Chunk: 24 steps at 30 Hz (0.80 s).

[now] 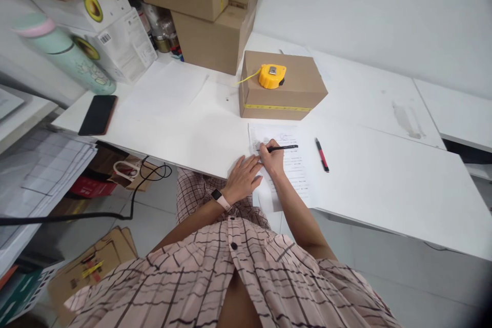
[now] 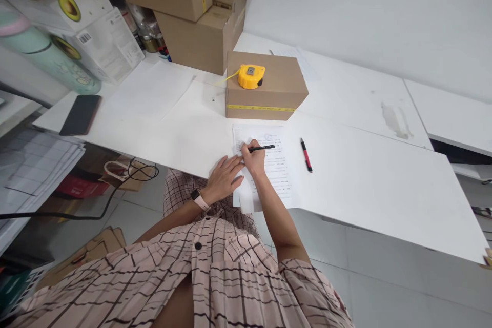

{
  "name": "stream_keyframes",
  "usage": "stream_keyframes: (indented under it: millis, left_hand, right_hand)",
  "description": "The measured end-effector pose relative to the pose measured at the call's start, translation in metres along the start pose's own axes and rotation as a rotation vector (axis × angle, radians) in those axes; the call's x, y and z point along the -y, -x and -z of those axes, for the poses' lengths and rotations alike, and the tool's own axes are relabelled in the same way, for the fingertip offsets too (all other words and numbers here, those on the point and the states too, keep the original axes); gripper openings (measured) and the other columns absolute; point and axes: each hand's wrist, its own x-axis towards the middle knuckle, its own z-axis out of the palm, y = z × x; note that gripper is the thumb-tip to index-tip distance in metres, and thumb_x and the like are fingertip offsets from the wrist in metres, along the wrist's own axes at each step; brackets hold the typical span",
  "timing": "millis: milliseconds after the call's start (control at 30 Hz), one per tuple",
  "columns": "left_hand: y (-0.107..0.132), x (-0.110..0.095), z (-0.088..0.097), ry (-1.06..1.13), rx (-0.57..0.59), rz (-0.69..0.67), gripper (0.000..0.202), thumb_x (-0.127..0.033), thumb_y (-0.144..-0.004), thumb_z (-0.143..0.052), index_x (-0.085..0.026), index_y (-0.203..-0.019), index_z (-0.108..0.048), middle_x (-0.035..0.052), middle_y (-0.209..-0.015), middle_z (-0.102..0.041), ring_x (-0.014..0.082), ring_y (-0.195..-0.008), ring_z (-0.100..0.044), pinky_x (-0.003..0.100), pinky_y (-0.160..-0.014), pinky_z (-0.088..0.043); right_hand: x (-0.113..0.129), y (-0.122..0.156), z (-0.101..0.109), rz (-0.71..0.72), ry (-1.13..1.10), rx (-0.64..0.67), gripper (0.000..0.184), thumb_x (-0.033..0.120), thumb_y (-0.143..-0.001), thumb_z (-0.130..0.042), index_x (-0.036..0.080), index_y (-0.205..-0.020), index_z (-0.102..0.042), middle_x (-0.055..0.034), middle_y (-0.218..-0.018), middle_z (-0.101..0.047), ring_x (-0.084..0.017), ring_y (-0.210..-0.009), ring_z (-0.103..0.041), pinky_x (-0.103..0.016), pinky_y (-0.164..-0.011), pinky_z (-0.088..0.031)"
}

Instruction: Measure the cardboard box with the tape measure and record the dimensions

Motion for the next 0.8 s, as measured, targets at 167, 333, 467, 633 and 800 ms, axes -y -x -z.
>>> stream_keyframes:
  millis: [167,333,467,633,800]
  left_hand:
    - [0.0004,-0.0003,0.0003,0.007,0.008,0.005,0.040,-0.033,-0.100,-0.045,-0.017,-0.136,-0.052,0.0111,-0.150,-0.050,0.0254,-0.144,-0.039,0.049,-0.122,-0.025]
    - [0.0004,0.0000,-0.0003,0.002,-0.002,-0.002,0.040,-0.033,-0.100,-0.046,-0.017,-0.136,-0.053,0.0115,-0.150,-0.050,0.0257,-0.144,-0.039,0.049,-0.122,-0.026]
    - [0.0007,0.0000,-0.0005,-0.001,-0.004,-0.004,0.041,-0.033,-0.100,-0.045,-0.016,-0.136,-0.053,0.0116,-0.149,-0.051,0.0254,-0.144,-0.039,0.049,-0.122,-0.026]
    - [0.0005,0.0000,0.0004,0.001,0.003,-0.001,0.041,-0.033,-0.099,-0.046,-0.016,-0.136,-0.053,0.0115,-0.150,-0.050,0.0254,-0.144,-0.039,0.049,-0.122,-0.025]
    - [0.0001,-0.0001,-0.0001,0.000,0.002,-0.003,0.040,-0.032,-0.100,-0.045,-0.015,-0.136,-0.053,0.0116,-0.150,-0.050,0.0254,-0.145,-0.039,0.048,-0.123,-0.025]
  right_hand:
    - [-0.0025,0.0004,0.0005,0.019,0.022,0.000,0.031,0.036,-0.081,-0.059,0.023,-0.062,-0.038,0.0071,-0.056,-0.039,-0.011,-0.057,-0.037,-0.027,-0.058,-0.033]
    - [-0.0031,0.0008,0.0007,0.017,0.018,0.019,0.029,0.035,-0.080,-0.059,0.023,-0.063,-0.039,0.0071,-0.056,-0.040,-0.011,-0.056,-0.038,-0.027,-0.058,-0.033]
    - [-0.0019,0.0007,0.0003,-0.001,0.016,0.011,0.028,0.034,-0.079,-0.058,0.023,-0.062,-0.039,0.0070,-0.057,-0.040,-0.011,-0.058,-0.038,-0.026,-0.059,-0.034]
    - [-0.0035,-0.0002,0.0004,0.000,0.021,-0.019,0.026,0.031,-0.078,-0.056,0.024,-0.063,-0.037,0.0072,-0.058,-0.038,-0.011,-0.059,-0.037,-0.026,-0.060,-0.034]
    - [-0.0056,-0.0010,0.0000,0.019,0.038,-0.017,0.028,0.035,-0.081,-0.057,0.023,-0.063,-0.038,0.0072,-0.057,-0.039,-0.011,-0.058,-0.038,-0.026,-0.059,-0.034]
